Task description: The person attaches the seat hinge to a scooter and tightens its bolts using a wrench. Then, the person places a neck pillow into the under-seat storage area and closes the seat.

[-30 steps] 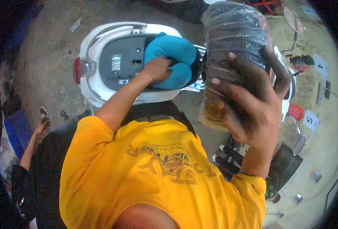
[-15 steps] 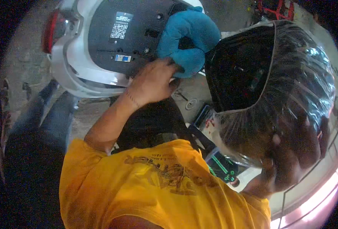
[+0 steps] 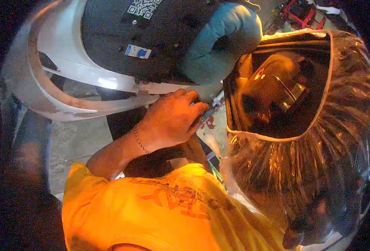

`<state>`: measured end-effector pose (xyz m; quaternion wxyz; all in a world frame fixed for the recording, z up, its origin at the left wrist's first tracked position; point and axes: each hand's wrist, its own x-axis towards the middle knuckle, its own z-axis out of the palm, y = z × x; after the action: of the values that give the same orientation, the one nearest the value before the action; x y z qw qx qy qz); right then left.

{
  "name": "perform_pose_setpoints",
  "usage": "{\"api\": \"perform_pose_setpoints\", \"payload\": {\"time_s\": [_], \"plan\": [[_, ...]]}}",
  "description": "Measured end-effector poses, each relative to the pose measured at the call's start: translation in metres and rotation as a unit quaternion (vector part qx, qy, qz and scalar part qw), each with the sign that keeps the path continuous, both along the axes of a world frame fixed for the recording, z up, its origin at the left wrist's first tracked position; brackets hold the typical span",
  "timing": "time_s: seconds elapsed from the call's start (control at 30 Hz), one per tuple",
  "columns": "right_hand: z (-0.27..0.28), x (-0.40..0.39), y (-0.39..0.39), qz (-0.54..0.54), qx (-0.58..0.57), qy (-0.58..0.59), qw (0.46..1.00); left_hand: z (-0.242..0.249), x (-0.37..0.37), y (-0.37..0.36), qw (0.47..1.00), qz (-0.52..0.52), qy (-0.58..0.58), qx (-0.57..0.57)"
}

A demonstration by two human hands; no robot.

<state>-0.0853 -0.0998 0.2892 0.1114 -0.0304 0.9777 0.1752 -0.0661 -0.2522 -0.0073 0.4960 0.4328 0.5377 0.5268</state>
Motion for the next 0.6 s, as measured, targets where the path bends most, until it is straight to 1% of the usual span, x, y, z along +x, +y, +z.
{"api": "perform_pose_setpoints", "payload": {"time_s": [0.03,0.17,0.27,0.33,0.4,0.47,0.5,0.57,0.6], "plan": [[0.004,-0.005,-0.007,0.012,0.005,-0.001,1.000,0.009,-0.003,-0.003,1.000,0.016,0.000,0.012],[0.001,-0.009,-0.007,0.036,-0.004,0.001,0.999,0.014,0.003,-0.005,1.000,0.018,-0.012,0.022],[0.000,-0.010,-0.010,0.056,-0.003,0.005,0.998,0.023,0.004,-0.001,0.998,0.044,0.044,0.031],[-0.001,-0.011,-0.011,0.067,-0.005,0.007,0.998,0.027,0.005,0.005,0.996,0.062,0.054,0.028],[-0.003,-0.011,-0.010,0.078,-0.006,0.011,0.997,0.026,0.006,0.022,0.994,0.080,0.069,0.026],[-0.005,-0.008,-0.008,0.089,-0.006,0.018,0.996,0.026,0.013,0.044,0.987,0.124,0.091,0.043],[-0.007,-0.008,-0.007,0.093,-0.006,0.023,0.995,0.025,0.014,0.060,0.987,0.124,0.094,0.043],[-0.008,-0.003,-0.004,0.102,-0.009,0.033,0.994,0.024,0.020,0.096,0.971,0.147,0.182,0.049],[-0.009,-0.001,-0.002,0.105,-0.009,0.038,0.994,0.022,0.025,0.116,0.970,0.144,0.186,0.050]]}}
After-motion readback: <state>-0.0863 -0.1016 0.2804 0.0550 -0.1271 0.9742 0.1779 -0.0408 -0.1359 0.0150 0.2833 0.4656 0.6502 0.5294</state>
